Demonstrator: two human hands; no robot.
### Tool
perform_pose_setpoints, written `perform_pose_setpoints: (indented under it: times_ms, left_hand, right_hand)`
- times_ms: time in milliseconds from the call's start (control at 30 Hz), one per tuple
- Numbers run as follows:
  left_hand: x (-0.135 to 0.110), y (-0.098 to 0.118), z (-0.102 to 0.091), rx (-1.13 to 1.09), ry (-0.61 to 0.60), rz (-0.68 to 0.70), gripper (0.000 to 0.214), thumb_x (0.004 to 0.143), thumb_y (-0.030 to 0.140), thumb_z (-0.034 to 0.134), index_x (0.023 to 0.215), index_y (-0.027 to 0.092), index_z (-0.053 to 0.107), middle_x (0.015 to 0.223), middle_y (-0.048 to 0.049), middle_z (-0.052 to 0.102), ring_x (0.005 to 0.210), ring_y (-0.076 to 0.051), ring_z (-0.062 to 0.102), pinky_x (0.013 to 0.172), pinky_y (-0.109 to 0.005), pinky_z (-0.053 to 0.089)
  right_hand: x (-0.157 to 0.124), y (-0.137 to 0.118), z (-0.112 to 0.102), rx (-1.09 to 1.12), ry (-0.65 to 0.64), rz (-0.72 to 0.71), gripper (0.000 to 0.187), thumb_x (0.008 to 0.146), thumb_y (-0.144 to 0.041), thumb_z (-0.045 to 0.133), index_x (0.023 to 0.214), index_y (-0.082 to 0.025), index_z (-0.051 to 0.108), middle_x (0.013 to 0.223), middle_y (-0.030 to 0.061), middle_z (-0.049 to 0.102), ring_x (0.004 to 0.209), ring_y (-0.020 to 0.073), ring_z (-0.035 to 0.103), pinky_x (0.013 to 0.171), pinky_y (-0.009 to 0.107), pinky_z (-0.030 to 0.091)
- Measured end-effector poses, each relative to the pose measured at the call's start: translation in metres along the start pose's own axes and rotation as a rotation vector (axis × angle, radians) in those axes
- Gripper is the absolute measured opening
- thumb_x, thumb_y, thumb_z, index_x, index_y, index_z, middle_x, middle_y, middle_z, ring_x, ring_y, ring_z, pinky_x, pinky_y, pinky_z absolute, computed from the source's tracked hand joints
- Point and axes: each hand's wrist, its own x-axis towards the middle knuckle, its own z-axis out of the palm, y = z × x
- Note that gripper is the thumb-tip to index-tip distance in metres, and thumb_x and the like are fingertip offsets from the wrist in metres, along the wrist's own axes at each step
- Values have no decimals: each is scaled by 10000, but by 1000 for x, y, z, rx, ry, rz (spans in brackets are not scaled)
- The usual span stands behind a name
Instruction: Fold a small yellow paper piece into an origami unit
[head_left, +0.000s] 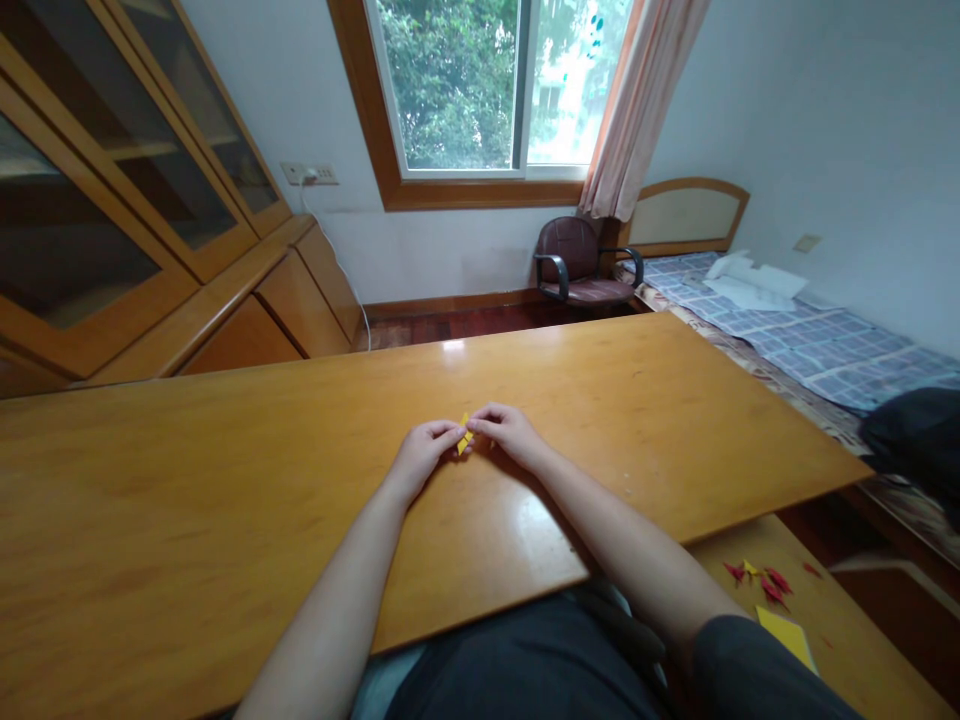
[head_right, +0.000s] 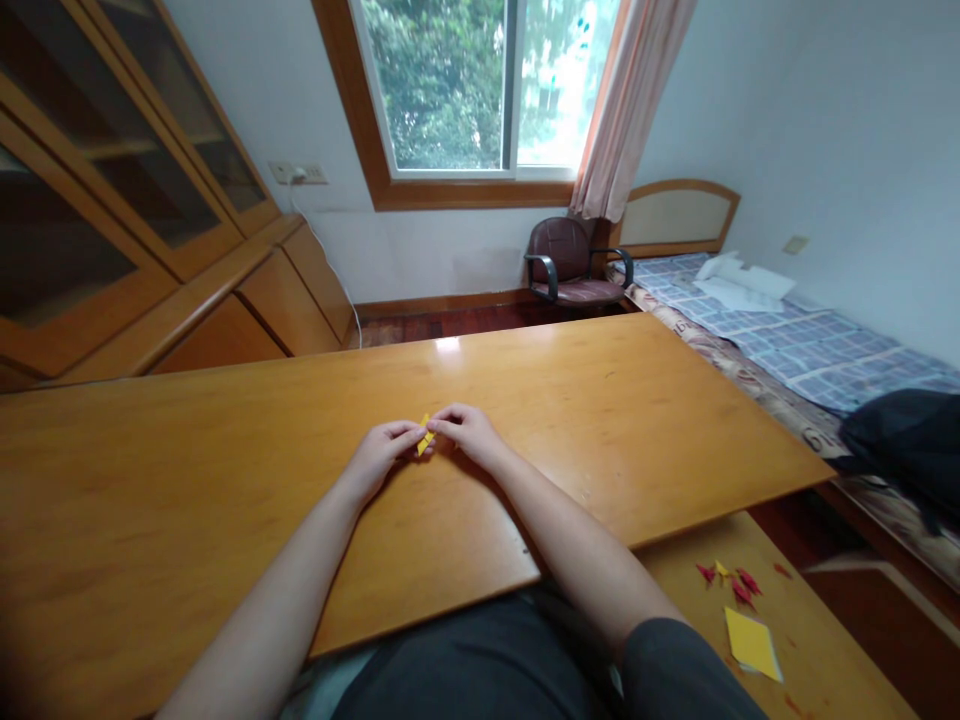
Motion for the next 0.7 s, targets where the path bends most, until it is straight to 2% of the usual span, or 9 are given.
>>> perform_pose_setpoints:
  times_ms: [500,700]
  left_hand:
    - [-1,2,2,44,-6,-11,341,772,466,668,774,129,721,716,-58,706,627,-145,572,613,-246,420]
    - [-2,4,3,188,-35,18,333,797,446,631,716,134,711,671,-34,681,625,-146,567,626,-246,415]
  right_hand:
    - [-1,-3,2,-32,23,30,296,672,-417,750,746,-143,663,698,-2,646,650,121,556,616,241,400]
    - [-2,-5,3,-32,-36,71,323,704,-445,724,790,-140,663,675,-3,631,613,121,550,564,237,380]
